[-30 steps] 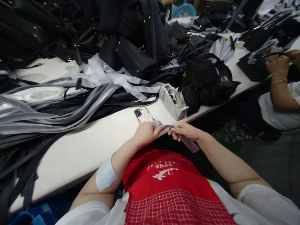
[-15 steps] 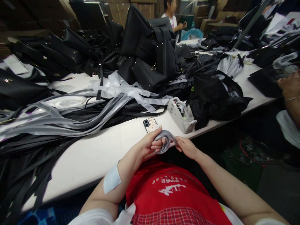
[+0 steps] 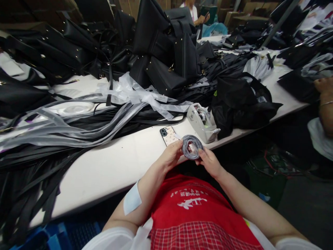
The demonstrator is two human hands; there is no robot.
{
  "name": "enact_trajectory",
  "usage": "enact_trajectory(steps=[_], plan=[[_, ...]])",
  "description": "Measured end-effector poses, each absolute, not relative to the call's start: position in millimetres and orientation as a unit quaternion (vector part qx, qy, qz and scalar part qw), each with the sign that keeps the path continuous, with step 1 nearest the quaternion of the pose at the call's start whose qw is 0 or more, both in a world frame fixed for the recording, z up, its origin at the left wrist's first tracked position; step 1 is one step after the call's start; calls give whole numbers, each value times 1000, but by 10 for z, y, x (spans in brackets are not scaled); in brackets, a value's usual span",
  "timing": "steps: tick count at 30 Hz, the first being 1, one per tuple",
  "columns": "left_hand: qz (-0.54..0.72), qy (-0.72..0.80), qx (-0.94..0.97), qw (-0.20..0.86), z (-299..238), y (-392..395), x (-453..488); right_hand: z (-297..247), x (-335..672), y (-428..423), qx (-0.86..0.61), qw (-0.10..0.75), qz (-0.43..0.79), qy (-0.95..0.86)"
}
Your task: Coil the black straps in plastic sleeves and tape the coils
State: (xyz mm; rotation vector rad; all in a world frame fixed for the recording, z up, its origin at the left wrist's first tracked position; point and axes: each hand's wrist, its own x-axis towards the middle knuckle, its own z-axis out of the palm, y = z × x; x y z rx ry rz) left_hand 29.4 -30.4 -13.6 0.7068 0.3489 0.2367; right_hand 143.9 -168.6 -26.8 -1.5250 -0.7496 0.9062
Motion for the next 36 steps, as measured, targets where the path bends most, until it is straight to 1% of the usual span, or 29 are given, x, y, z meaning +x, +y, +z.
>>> enact_trajectory(steps=[3,6,8,9,11,17,19,20,21,22,25,26,27,28,30,33,35,36], plan=[[138,206,467,849,-161,-261,234,-145,1656,-1806,-701,466,349,-412],[193,210,619,732,-107,-229,221,8,1740,-1849,-713,374,343,-484],[170,172,711,661,-44,-228,231,68,1725,-1841,-701,332,361,-517],[148,152,739,639,-14,-236,240,76,1705,-1833,-693,325,372,-525],[136,141,756,625,19,-269,264,45,1654,-1817,-681,349,387,-514],[272,260,650,660,-175,-439,339,-152,1523,-1798,-678,454,371,-443],[290,276,627,668,-262,-475,321,-124,1559,-1804,-678,463,381,-425],[286,273,630,669,-288,-487,298,-83,1604,-1812,-677,450,392,-431],[270,261,643,667,-299,-498,265,-26,1664,-1823,-674,416,412,-450],[242,240,667,662,-294,-515,227,38,1732,-1835,-667,364,437,-481],[123,137,759,625,-227,-636,105,211,1905,-1852,-602,164,525,-579],[94,102,783,606,-206,-702,70,239,1930,-1849,-576,111,544,-600],[76,77,804,585,-193,-775,39,249,1933,-1843,-555,79,555,-614],[70,63,820,565,-193,-847,11,240,1919,-1835,-542,67,563,-621],[71,65,843,530,-232,-960,-39,184,1862,-1820,-531,82,576,-616],[79,93,848,516,-347,-1011,-108,81,1807,-1784,-560,154,578,-573],[97,116,828,540,-422,-998,-145,32,1819,-1721,-619,213,519,-550],[107,132,814,555,-450,-992,-159,9,1829,-1672,-661,238,457,-545]])
